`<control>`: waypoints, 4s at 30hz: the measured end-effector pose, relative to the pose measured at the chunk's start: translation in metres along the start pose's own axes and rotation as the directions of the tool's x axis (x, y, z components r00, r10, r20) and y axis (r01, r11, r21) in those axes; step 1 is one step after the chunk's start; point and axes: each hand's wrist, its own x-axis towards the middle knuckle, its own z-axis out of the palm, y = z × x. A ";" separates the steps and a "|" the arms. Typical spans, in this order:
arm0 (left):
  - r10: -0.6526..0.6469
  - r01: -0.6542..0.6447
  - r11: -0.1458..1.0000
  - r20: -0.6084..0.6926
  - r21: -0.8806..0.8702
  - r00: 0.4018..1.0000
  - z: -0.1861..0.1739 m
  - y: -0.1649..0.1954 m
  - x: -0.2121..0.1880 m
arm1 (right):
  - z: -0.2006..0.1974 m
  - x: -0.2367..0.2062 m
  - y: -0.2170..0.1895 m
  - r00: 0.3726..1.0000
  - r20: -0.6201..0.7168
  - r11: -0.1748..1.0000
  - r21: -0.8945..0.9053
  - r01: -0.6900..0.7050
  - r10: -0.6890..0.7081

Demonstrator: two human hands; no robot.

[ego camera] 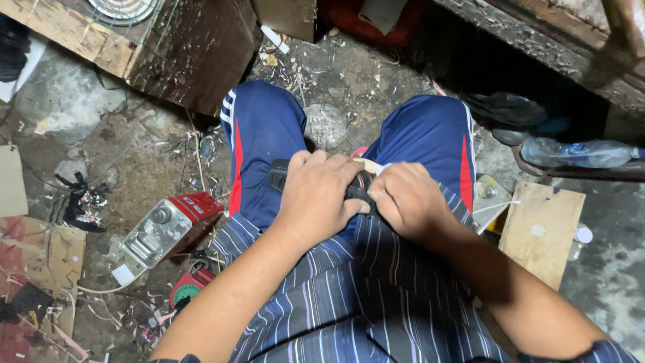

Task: The person sits on the floor holding a sandal on their lap and applies glue along the edge where the sole meets the upper, using a small applicator. They wipe the sole edge with a cloth, continue applying glue around the sandal, then place the finished sandal on a shelf rack with other sandals.

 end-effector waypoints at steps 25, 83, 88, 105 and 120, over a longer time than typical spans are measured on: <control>0.010 -0.010 1.000 0.001 -0.010 1.000 0.001 0.000 0.000 | -0.003 -0.003 0.009 1.000 0.008 0.989 0.143 0.027 -0.028; 0.116 -0.116 0.993 0.000 0.021 0.993 -0.002 0.012 -0.007 | -0.003 -0.005 -0.023 0.990 -0.142 1.000 0.012 -0.017 0.018; 0.091 -0.091 0.996 -0.017 0.000 0.996 0.000 0.014 -0.008 | -0.005 -0.010 -0.021 0.991 -0.125 0.999 0.021 -0.035 0.037; 0.084 -0.084 0.996 -0.026 -0.010 0.996 0.000 0.014 -0.008 | 0.002 -0.009 -0.020 0.993 -0.105 0.998 0.009 -0.057 0.058; 0.076 -0.076 0.997 -0.013 -0.011 0.997 -0.002 0.014 -0.006 | 0.003 -0.012 -0.014 0.993 -0.109 0.998 0.048 -0.043 0.048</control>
